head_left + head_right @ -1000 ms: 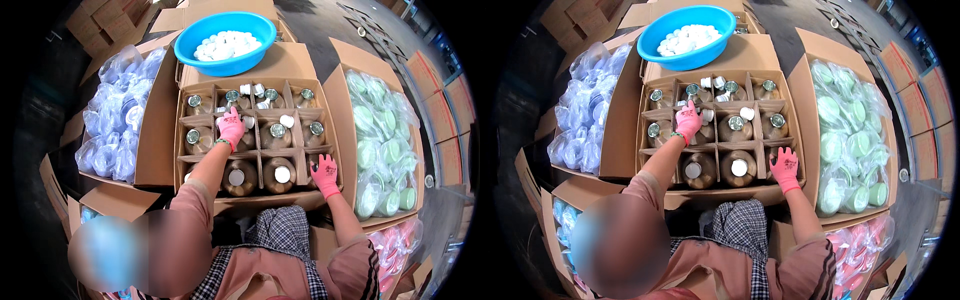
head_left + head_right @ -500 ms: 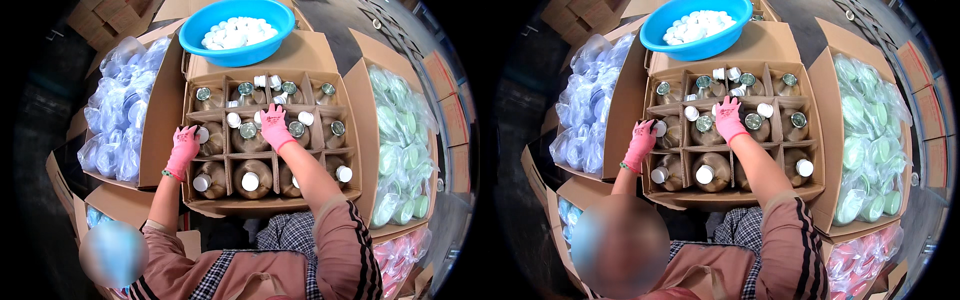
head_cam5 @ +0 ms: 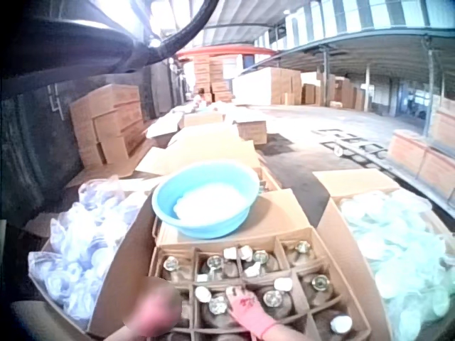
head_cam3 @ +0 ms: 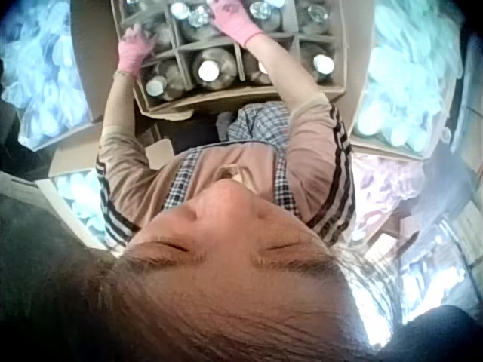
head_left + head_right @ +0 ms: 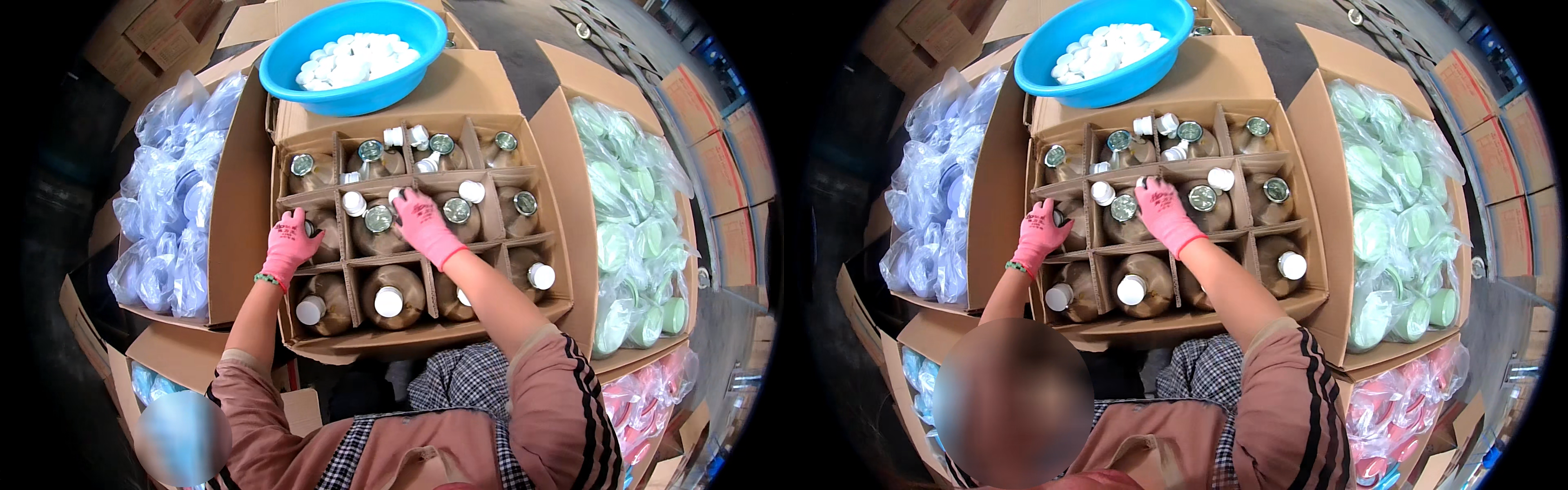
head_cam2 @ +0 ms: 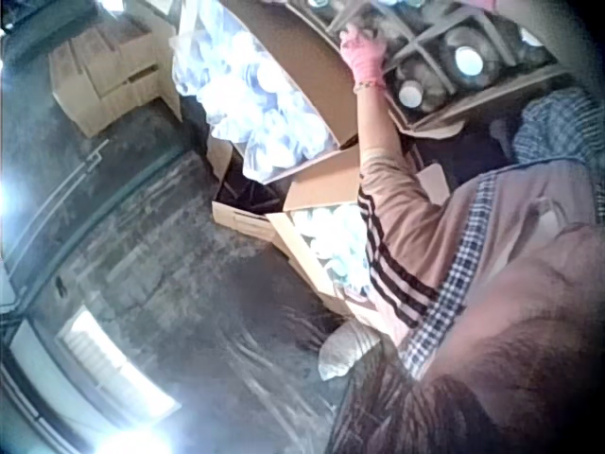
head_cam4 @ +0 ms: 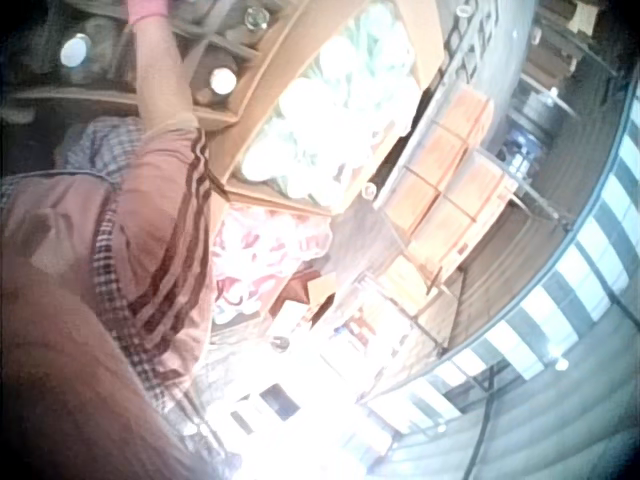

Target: The person sits on the floor in a warehouse and assembles thermos jugs. They place white caps on glass bottles in a cardboard box, then pick up blue and green thermos jugs from surrounding boxes. For each jug, they remove the lid, insert a stainless steel inner liner, and reassemble the unit before placing it into a plastic bag.

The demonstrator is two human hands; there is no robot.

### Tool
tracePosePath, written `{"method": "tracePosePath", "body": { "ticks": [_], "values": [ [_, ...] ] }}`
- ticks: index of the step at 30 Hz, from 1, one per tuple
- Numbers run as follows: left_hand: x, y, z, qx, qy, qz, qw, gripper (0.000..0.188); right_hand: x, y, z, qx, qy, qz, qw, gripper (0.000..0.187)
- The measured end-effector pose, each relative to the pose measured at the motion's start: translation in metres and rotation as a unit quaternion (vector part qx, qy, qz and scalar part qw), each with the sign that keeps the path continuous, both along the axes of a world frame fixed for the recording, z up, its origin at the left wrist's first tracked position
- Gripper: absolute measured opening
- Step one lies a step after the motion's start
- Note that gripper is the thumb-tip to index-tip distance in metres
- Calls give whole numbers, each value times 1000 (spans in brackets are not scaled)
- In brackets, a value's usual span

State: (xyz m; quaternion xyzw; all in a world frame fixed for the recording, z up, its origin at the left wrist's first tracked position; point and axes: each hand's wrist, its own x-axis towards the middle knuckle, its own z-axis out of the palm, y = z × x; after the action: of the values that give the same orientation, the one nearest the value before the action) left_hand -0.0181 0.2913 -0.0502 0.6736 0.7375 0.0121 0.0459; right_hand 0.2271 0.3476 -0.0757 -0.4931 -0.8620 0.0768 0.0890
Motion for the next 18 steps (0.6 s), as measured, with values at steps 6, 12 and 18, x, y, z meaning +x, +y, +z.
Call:
{"method": "tracePosePath", "body": {
  "ticks": [6,12,18],
  "values": [
    [-1,5,-2,-3,16,-7,1000,48,-31,18,-8,18,-199,-21,980,28],
    [8,12,28,-100,-5,-14,995,59,-28,27,-36,105,-79,-60,990,24],
    [40,28,13,82,7,-215,973,37,47,-15,40,-137,511,-222,819,47]
  ]
}}
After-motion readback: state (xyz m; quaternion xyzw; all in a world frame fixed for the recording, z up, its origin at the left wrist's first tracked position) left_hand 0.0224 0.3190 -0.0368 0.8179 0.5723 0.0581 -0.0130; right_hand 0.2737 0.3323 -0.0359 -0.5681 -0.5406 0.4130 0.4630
